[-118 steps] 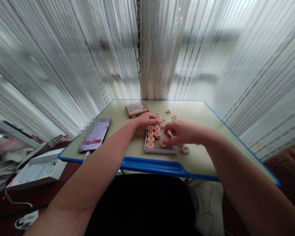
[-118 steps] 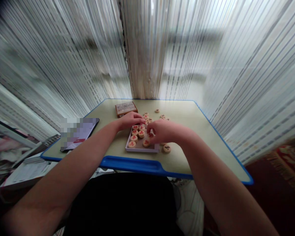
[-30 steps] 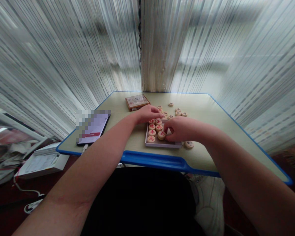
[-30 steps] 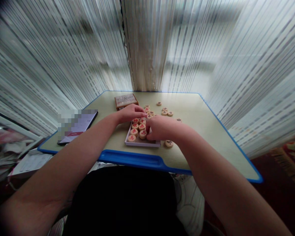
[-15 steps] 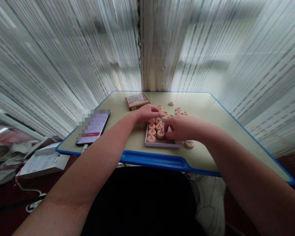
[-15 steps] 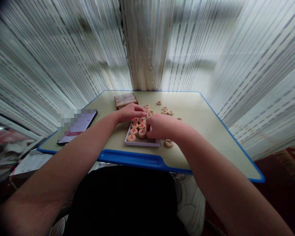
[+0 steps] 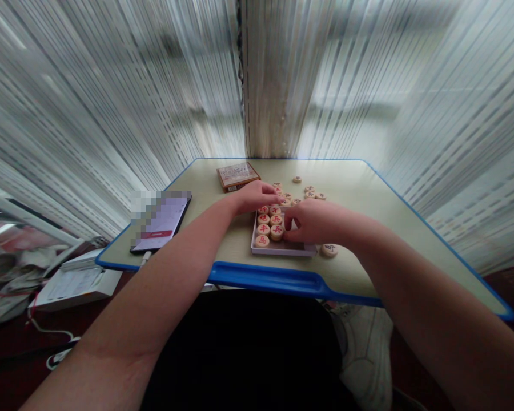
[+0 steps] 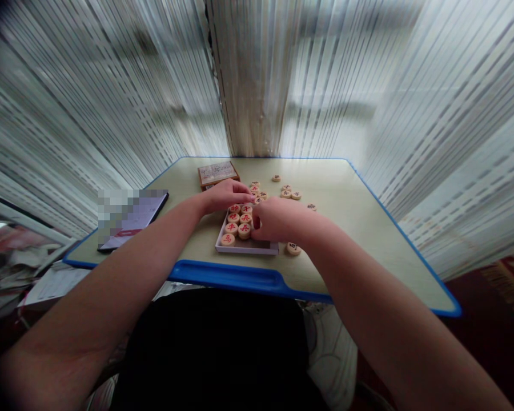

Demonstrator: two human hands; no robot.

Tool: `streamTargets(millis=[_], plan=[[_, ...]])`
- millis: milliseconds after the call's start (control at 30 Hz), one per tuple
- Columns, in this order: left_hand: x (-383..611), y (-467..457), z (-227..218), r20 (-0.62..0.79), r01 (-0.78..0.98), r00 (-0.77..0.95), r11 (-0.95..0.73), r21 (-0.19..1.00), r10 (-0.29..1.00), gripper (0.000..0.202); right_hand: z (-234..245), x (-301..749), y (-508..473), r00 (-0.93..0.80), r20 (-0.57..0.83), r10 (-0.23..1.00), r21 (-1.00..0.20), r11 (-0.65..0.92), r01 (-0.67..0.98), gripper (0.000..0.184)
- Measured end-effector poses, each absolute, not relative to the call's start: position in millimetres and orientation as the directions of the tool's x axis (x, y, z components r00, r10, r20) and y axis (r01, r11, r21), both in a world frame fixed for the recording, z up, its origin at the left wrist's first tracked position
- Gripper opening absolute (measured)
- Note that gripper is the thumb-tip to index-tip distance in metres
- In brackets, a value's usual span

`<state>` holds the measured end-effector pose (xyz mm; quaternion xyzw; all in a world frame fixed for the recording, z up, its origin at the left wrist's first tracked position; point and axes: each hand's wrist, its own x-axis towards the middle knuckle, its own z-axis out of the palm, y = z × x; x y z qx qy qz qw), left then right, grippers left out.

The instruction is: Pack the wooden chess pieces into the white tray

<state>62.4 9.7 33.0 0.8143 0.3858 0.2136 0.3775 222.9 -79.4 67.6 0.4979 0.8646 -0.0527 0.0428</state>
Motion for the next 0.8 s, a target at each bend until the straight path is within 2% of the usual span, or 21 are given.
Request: streamTargets(millis=[200, 267, 400, 500, 633, 800], plan=[[62, 10, 32, 0.059, 0.466, 0.615, -0.423, 0.777, 0.786, 0.036, 69, 225, -80, -0.506, -0.129, 0.853, -0.041, 0.505, 0.862, 0.022], [62, 10, 32, 0.056, 0.465, 0.615, -0.419, 0.78, 0.786, 0.036, 71, 229, -77, -0.475, -0.091, 0.875, -0.028, 0.475, 0.88, 0.023], [63, 9, 33, 0.06, 0.475, 0.604, -0.42, 0.773, 0.794, 0.038, 75, 245, -66, -0.253, 0.106, 0.962, 0.048, 0.249, 0.967, 0.029], [63, 10, 32, 0.064, 0.481, 0.6, -0.423, 0.768, 0.798, 0.038, 74, 258, -56, -0.124, 0.209, 0.97, 0.049, 0.117, 0.992, 0.034], [64, 10, 30, 0.044, 0.479, 0.568, -0.373, 0.795, 0.822, 0.033, 67, 265, -48, -0.071, 0.193, 0.979, 0.043, 0.064, 0.997, 0.036], [66, 7, 31, 0.075, 0.442, 0.477, -0.312, 0.841, 0.876, 0.022, 57, 264, -40, -0.12, 0.142, 0.983, 0.008, 0.12, 0.993, 0.036]])
